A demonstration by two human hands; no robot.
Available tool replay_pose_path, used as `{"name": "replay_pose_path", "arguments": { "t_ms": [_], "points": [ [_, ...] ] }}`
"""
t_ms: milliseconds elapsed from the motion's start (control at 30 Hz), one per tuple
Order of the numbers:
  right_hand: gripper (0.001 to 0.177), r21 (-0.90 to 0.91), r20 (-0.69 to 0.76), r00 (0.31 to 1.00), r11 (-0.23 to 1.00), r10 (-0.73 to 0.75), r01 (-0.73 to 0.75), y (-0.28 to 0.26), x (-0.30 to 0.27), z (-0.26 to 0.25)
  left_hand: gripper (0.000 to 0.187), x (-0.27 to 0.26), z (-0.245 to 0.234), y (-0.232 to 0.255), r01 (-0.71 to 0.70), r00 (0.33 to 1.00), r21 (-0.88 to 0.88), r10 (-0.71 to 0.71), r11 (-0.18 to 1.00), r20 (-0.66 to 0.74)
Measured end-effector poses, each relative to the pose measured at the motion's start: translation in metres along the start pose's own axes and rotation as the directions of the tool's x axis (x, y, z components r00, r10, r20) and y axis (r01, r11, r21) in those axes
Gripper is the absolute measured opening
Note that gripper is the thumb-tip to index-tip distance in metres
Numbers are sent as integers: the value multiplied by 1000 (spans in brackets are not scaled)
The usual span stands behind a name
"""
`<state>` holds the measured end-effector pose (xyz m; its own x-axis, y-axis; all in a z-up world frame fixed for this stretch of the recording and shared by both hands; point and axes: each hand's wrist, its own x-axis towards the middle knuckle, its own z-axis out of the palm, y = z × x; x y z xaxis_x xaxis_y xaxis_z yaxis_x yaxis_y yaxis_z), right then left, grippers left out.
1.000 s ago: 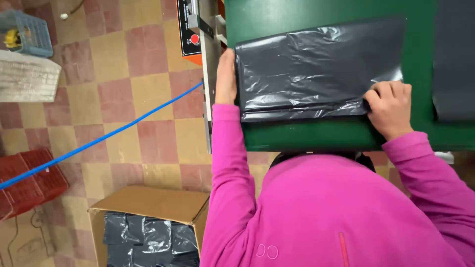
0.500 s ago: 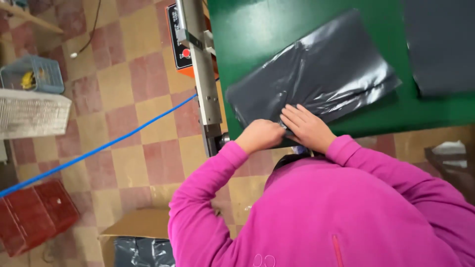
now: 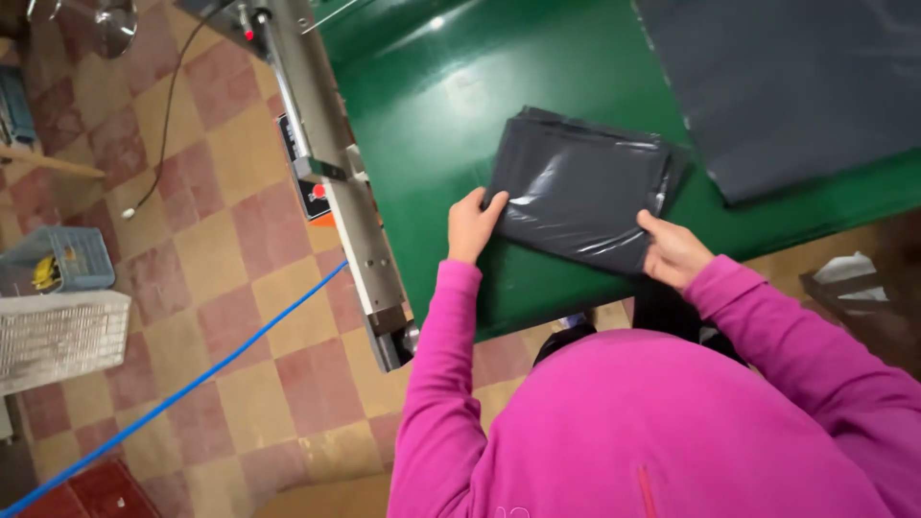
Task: Folding black plastic bags coming off a conveyor belt and placing them in a crate.
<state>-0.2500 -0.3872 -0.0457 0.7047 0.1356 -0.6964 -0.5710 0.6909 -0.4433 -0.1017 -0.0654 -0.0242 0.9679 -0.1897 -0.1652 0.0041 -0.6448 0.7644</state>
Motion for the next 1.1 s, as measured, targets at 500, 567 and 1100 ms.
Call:
{"name": "replay_pose_path", "arguments": {
  "t_ms": [500, 567, 1100],
  "points": [
    [19, -891, 262, 564, 29, -783, 453, -371, -10, -162, 50, 162, 150, 206, -185, 904, 361, 302, 914, -302],
    [24, -922, 327, 424, -186, -845, 340, -416, 39, -210, 53, 200, 179, 208, -117, 910, 335, 236, 935, -340],
    [35, -837, 347, 633, -533, -692, -124, -502, 76, -212, 7, 232, 224, 240, -82, 903, 247, 177, 966, -392]
  ]
}}
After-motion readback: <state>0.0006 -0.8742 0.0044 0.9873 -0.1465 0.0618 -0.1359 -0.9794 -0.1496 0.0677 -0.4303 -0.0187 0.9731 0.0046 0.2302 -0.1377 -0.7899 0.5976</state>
